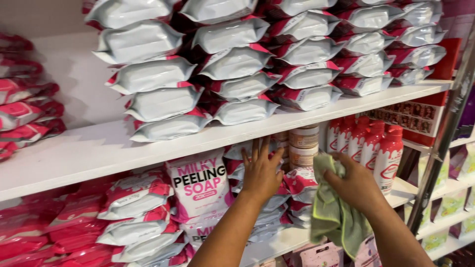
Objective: Cleaning and organizing soap packets on a retail shelf using a cloth.
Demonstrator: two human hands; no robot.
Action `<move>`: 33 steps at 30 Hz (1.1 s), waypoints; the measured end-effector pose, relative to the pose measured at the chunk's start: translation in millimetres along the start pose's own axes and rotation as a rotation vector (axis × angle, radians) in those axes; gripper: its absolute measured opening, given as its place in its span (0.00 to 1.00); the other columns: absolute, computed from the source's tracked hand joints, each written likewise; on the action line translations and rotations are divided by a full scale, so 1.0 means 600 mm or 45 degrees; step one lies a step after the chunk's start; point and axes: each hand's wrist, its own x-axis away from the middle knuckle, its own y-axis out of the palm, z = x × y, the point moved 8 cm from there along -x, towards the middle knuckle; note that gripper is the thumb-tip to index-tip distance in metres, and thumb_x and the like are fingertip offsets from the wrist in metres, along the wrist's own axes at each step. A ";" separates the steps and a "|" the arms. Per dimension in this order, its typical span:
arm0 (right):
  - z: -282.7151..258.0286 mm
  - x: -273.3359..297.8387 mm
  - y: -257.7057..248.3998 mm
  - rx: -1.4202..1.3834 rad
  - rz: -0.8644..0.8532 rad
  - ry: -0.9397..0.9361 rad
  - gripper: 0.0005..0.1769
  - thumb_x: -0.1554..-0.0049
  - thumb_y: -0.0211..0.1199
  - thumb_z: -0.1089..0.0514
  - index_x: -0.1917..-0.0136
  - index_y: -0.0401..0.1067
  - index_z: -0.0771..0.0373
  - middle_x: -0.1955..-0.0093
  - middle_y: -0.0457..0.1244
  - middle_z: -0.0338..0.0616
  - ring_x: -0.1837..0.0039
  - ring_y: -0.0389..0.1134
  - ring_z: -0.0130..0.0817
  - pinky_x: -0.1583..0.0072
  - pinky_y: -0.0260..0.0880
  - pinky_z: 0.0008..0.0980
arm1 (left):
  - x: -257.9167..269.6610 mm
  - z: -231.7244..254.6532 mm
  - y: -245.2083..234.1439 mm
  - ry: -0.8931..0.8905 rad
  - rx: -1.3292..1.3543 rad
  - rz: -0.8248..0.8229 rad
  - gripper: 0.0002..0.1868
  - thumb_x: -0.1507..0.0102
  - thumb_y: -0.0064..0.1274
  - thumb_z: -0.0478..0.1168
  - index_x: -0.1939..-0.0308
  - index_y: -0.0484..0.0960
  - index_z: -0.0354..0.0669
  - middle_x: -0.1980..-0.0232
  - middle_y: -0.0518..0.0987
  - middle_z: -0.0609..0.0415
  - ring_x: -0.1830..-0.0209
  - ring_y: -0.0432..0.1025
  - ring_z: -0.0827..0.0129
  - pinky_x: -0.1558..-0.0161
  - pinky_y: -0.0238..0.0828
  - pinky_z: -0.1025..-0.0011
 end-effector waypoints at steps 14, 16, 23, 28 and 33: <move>-0.410 0.160 0.005 -1.714 -0.159 -1.000 0.37 0.38 0.64 0.42 0.23 0.61 0.63 0.33 0.62 0.50 0.33 0.63 0.35 0.31 0.64 0.33 | 0.141 -0.037 -0.382 0.415 0.858 0.330 0.44 0.39 0.61 0.37 0.21 0.59 0.42 0.32 0.70 0.44 0.29 0.69 0.53 0.23 0.66 0.62; -0.500 0.228 -0.017 -1.594 -0.170 -1.319 0.44 0.38 0.68 0.42 0.20 0.49 0.57 0.24 0.52 0.48 0.26 0.58 0.38 0.28 0.61 0.34 | 0.149 -0.093 -0.432 0.303 1.238 0.381 0.43 0.36 0.63 0.40 0.20 0.57 0.41 0.29 0.69 0.45 0.28 0.67 0.57 0.26 0.66 0.63; -0.674 0.289 0.038 -0.718 0.395 -1.586 0.41 0.51 0.71 0.61 0.26 0.67 0.43 0.16 0.49 0.51 0.15 0.57 0.53 0.21 0.62 0.44 | 0.198 -0.364 -0.491 -0.394 1.220 -0.029 0.32 0.27 0.42 0.55 0.19 0.64 0.56 0.66 0.54 0.23 0.67 0.49 0.52 0.55 0.47 0.56; -0.802 0.270 0.065 -0.346 0.385 -1.417 0.40 0.50 0.71 0.55 0.25 0.65 0.43 0.14 0.40 0.58 0.17 0.49 0.62 0.27 0.59 0.49 | 0.214 -0.389 -0.712 0.160 0.382 0.639 0.39 0.27 0.29 0.68 0.36 0.80 0.40 0.36 0.76 0.45 0.32 0.69 0.55 0.31 0.63 0.62; -0.876 0.215 0.227 0.272 -0.295 -1.103 0.41 0.43 0.57 0.29 0.19 0.57 0.37 0.16 0.38 0.52 0.20 0.46 0.57 0.27 0.52 0.53 | 0.254 -0.438 -0.735 0.198 0.068 0.819 0.34 0.25 0.31 0.64 0.38 0.79 0.41 0.34 0.74 0.42 0.25 0.64 0.47 0.24 0.58 0.52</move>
